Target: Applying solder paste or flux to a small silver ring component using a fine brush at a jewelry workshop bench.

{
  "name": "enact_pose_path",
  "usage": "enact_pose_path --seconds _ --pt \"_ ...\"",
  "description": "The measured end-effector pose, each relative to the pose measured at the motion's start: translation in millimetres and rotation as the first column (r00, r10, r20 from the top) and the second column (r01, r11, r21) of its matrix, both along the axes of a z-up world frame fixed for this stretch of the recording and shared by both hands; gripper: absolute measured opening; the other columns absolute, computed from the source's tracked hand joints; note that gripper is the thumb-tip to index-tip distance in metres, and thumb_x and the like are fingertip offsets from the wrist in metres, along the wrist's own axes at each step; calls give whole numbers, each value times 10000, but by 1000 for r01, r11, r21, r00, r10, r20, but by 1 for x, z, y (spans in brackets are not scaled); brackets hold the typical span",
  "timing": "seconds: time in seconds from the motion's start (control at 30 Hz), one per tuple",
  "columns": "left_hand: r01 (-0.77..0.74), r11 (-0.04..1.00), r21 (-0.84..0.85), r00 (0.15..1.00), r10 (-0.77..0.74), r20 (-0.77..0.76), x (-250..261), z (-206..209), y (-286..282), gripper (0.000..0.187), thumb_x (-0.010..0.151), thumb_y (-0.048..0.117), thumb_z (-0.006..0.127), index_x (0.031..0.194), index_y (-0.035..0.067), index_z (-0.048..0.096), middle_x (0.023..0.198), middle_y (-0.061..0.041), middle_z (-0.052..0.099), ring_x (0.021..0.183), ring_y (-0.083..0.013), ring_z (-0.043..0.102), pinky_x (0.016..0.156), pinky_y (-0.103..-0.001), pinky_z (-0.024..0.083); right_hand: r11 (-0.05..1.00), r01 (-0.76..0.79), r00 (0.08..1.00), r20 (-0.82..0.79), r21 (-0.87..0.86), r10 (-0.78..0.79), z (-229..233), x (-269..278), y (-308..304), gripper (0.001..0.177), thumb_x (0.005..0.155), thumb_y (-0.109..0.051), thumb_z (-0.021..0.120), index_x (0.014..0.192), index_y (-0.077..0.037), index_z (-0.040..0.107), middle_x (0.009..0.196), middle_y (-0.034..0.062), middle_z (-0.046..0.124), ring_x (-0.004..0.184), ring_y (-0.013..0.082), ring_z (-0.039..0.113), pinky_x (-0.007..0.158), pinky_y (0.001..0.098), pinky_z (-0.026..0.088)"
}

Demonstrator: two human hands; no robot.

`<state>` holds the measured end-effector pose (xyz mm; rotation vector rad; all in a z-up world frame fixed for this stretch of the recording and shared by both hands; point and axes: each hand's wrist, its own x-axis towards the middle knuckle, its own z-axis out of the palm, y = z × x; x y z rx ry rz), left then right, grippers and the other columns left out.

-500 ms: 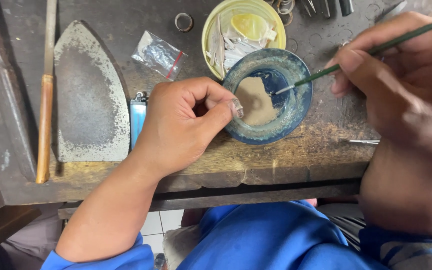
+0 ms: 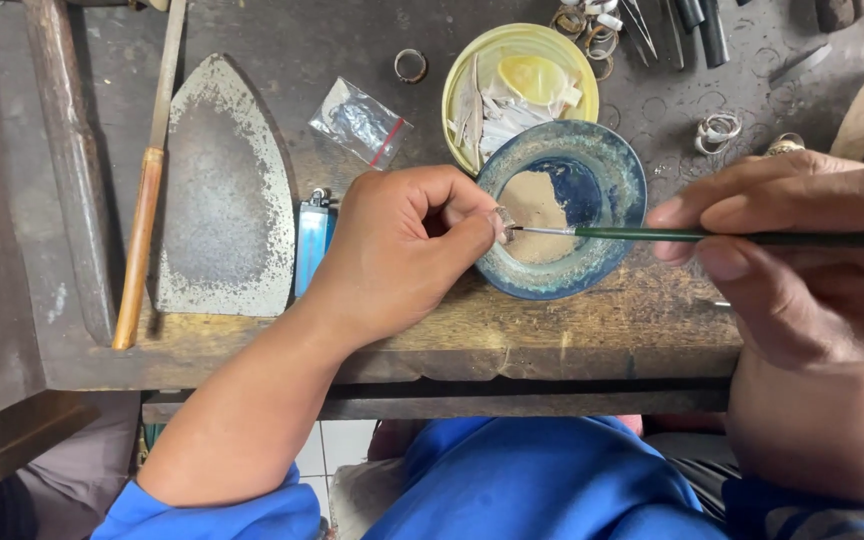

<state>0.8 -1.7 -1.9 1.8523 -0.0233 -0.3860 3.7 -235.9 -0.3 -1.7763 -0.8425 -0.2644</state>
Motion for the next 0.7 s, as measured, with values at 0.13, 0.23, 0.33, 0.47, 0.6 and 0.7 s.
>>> enact_pose_path --seconds 0.13,0.23,0.33,0.47,0.6,0.7 --pt "-1 1000 -1 1000 1 20 -1 -2 0 85 729 126 595 669 124 655 544 83 548 518 -6 435 480 -190 367 999 13 999 -38 -38 -14 4 -2 3 162 736 24 488 800 167 447 761 297 548 651 317 644 563 289 572" --pt "5 1000 0 999 -5 41 0 -2 0 80 729 127 597 675 123 656 542 80 548 516 -7 431 480 -190 366 999 43 994 -96 6 -43 2 -4 2 163 746 5 479 817 142 430 788 312 543 627 304 635 540 278 561" --pt "1 1000 -1 1000 -1 21 0 0 0 84 729 124 597 674 122 661 537 84 542 513 -8 428 477 -191 364 998 55 986 -162 25 -50 3 -7 2 158 781 -19 484 886 86 428 857 291 560 633 236 640 568 224 572" --pt "-1 1000 3 1000 0 29 -1 -2 0 80 724 125 595 672 125 656 531 89 531 512 -5 427 477 -189 362 999 28 997 -69 -24 -30 5 -3 3 157 751 6 467 823 139 427 793 314 543 618 281 633 546 263 561" --pt "5 1000 6 999 -6 45 0 -2 0 81 727 126 594 672 127 653 538 85 541 513 -6 431 474 -190 361 999 19 997 -70 -26 -21 3 -3 3 143 753 31 468 825 145 421 747 296 535 663 314 640 541 273 572" --pt "4 1000 -4 999 -3 32 0 -2 0 84 723 121 588 666 122 649 531 83 530 511 -8 424 476 -190 359 997 39 999 -17 -65 -40 8 -4 2 123 766 36 451 802 151 429 793 317 543 600 263 622 530 239 537"
